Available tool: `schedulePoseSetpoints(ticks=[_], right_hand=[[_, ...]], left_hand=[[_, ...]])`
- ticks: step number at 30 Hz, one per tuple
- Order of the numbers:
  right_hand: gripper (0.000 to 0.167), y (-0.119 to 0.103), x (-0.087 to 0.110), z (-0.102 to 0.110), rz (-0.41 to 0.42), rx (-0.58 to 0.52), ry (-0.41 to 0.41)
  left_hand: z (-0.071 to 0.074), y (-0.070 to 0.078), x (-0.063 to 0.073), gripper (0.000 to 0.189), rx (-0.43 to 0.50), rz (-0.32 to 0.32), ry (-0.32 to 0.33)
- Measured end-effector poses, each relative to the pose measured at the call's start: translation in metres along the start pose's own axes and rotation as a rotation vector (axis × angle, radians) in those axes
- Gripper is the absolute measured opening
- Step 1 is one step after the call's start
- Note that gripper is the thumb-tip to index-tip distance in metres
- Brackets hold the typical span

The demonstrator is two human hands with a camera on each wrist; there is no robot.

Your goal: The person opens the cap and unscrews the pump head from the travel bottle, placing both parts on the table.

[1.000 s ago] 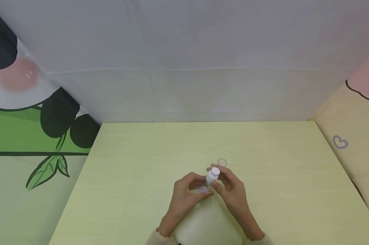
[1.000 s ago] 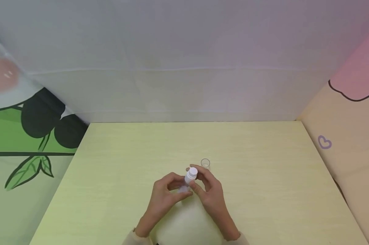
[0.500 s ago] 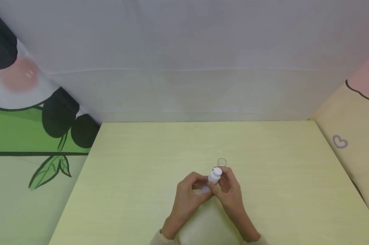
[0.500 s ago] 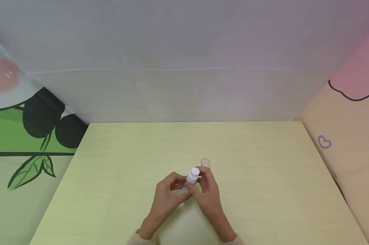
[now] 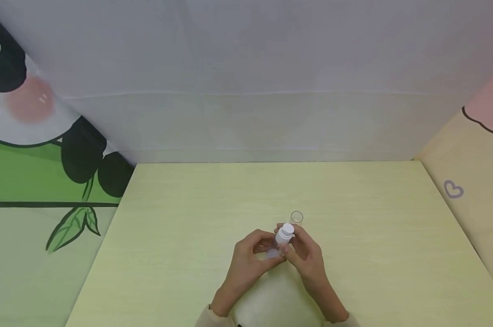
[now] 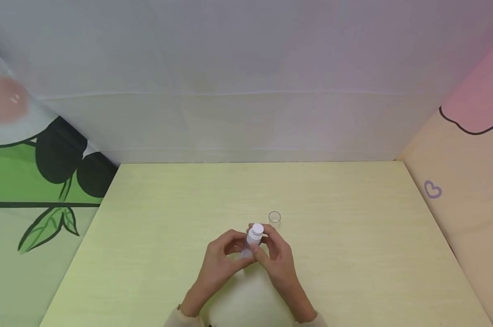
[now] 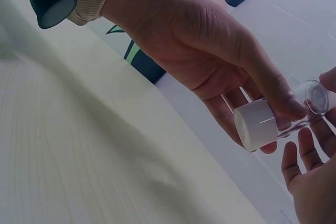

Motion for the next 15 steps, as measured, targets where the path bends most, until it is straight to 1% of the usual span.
schedulePoseSetpoints(ticks=[3, 7, 9, 12, 15], right_hand=[[0.044, 0.0004, -0.0006, 0.0001, 0.025, -0.007, -0.007], [0.048, -0.0009, -0.0014, -0.0009, 0.054, -0.014, 0.005], [0.047, -0.0016, -0.0015, -0.0016, 0.053, -0.017, 0.019], [0.045, -0.0024, -0.0019, -0.0032, 0.041, -0.016, 0.035], [0.043, -0.0021, -0.0017, -0.0042, 0.033, -0.018, 0.036]], left_hand=[[0.0006, 0.0009, 0.0007, 0.038, -0.019, -0.036, 0.016], [0.0004, 0.0033, 0.0006, 0.038, -0.053, -0.126, 0.052], [-0.0005, 0.0043, 0.0007, 0.038, -0.064, -0.156, 0.066], [-0.0024, 0.0047, 0.0010, 0.038, -0.077, -0.166, 0.081], [-0.0034, 0.0048, 0.0016, 0.040, -0.080, -0.141, 0.080]])
Point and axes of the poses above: each hand's wrist, its own x-axis away from the middle knuckle, its own z-axis out of the back of the hand, y = z × x, the point moved 3 cm from there along -x, towards the middle knuckle, and after that the axes turned 6 degrees about -y, right-handed, at the moved point
